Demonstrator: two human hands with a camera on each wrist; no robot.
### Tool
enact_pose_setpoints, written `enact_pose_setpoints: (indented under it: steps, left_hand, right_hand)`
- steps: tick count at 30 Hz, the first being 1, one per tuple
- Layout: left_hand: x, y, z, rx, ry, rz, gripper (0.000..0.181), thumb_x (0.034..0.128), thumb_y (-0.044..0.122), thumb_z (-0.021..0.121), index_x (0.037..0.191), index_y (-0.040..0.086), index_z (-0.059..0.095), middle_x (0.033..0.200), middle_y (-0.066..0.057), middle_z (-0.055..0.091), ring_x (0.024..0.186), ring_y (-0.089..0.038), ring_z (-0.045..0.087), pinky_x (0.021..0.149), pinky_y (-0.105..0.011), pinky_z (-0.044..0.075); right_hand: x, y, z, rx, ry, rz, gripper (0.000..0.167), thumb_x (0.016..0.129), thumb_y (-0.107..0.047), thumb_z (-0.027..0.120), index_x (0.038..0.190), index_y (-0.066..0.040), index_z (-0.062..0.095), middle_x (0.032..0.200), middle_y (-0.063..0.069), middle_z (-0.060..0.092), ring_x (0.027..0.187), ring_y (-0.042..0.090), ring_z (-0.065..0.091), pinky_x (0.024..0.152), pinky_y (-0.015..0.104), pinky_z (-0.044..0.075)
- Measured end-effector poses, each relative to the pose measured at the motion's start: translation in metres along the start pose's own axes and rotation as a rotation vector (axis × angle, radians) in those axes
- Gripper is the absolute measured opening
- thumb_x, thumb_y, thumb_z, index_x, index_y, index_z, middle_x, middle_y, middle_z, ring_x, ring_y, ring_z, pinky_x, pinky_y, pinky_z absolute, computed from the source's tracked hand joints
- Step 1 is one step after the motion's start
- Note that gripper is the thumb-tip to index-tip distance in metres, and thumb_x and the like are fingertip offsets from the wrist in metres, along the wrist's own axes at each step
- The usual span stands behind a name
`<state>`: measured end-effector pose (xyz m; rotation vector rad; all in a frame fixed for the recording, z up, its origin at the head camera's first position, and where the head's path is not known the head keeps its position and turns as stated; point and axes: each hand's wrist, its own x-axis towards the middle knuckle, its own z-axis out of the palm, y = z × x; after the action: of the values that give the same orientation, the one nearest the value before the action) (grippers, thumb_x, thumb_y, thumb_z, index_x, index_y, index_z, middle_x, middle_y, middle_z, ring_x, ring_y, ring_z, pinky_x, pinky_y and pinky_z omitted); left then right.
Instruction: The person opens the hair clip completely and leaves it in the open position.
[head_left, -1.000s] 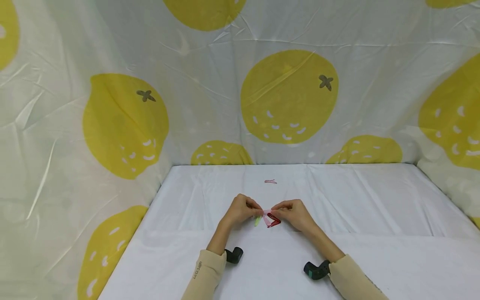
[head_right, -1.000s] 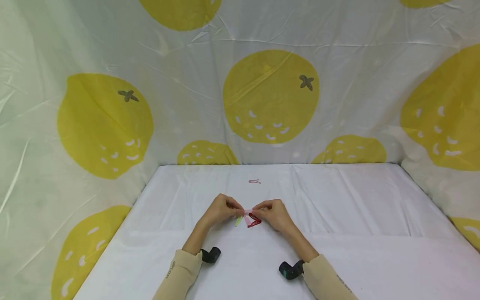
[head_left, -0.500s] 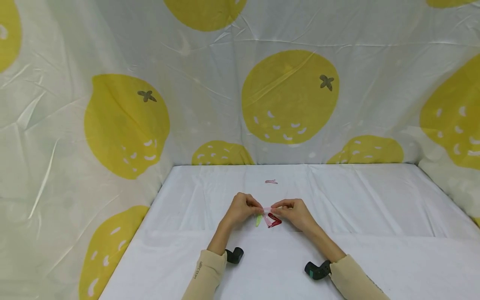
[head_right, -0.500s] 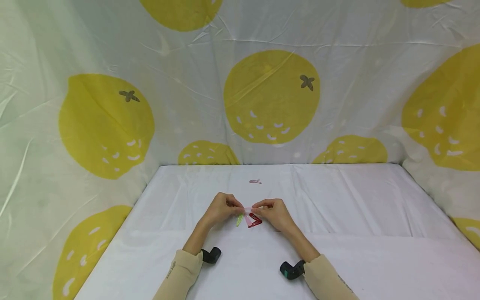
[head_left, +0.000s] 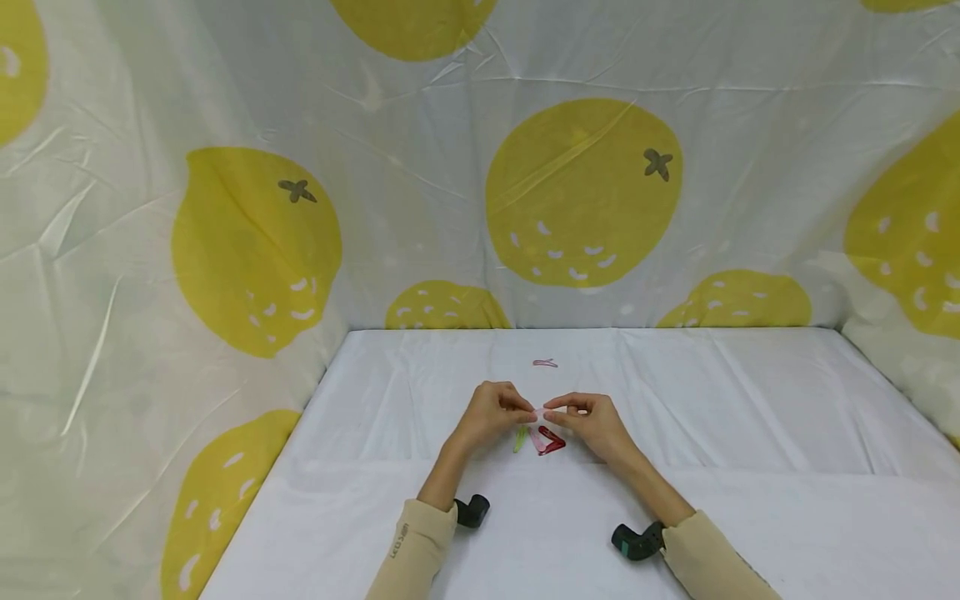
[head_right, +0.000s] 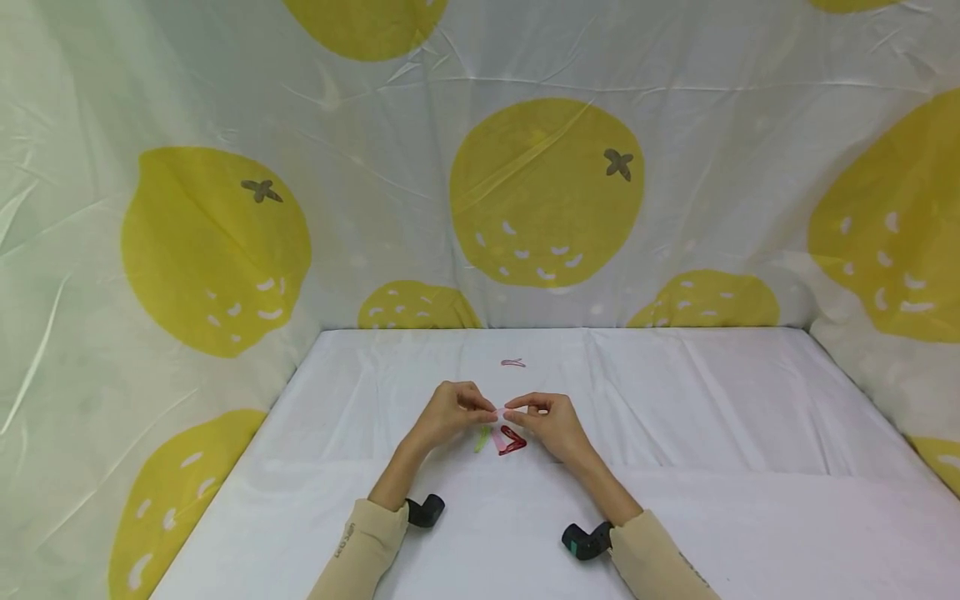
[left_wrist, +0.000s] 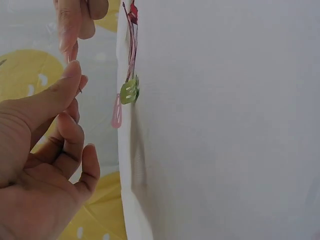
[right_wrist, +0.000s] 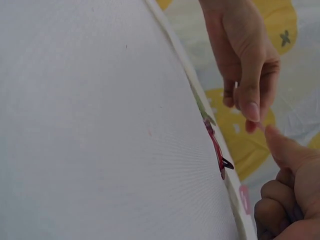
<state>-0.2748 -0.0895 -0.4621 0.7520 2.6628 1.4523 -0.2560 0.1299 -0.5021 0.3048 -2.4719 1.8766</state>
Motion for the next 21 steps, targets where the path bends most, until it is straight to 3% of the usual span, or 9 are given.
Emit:
enact_pose_setpoints:
  steps: [10, 17, 19, 21]
  left_hand:
    - [-0.0007, -0.0009, 0.0009, 0.009, 0.005, -0.005, 0.005, 0.0842, 0.007, 0.085, 0.086, 0.002, 0.083, 0.079, -0.010, 0.072, 0.070, -0.005, 0.050, 0.065, -0.019, 0.040]
    - [-0.0005, 0.0029, 0.0040, -0.006, -0.036, 0.029, 0.010, 0.0860, 0.011, 0.084, 0.091, 0.002, 0.083, 0.082, -0.010, 0.072, 0.074, -0.005, 0.052, 0.066, -0.019, 0.042]
    - [-0.0002, 0.0041, 0.0050, 0.001, -0.028, 0.031, 0.010, 0.0865, 0.011, 0.084, 0.092, 0.003, 0.084, 0.083, -0.009, 0.072, 0.075, -0.005, 0.053, 0.068, -0.019, 0.043]
    - [-0.0005, 0.0042, 0.0053, -0.013, -0.008, 0.025, 0.009, 0.0868, 0.011, 0.083, 0.093, 0.004, 0.084, 0.084, -0.009, 0.072, 0.077, -0.006, 0.055, 0.071, -0.019, 0.045]
  right_hand:
    - [-0.0018, -0.0015, -0.0001, 0.004, 0.008, -0.013, 0.021, 0.087, -0.030, 0.085, 0.101, -0.015, 0.083, 0.065, -0.003, 0.048, 0.055, 0.003, 0.034, 0.051, 0.018, 0.026]
    - [-0.0030, -0.0007, 0.0013, 0.010, -0.020, -0.068, 0.019, 0.088, -0.026, 0.084, 0.101, -0.012, 0.083, 0.058, -0.007, 0.046, 0.055, 0.001, 0.033, 0.049, 0.020, 0.025]
    - [-0.0031, -0.0012, 0.0016, 0.004, -0.013, -0.066, 0.019, 0.089, -0.026, 0.083, 0.101, -0.012, 0.083, 0.060, -0.004, 0.048, 0.056, 0.003, 0.033, 0.050, 0.020, 0.025]
    - [-0.0028, -0.0014, 0.0016, 0.001, -0.001, -0.037, 0.020, 0.091, -0.029, 0.080, 0.103, -0.012, 0.083, 0.068, -0.001, 0.060, 0.062, 0.002, 0.042, 0.056, 0.019, 0.033]
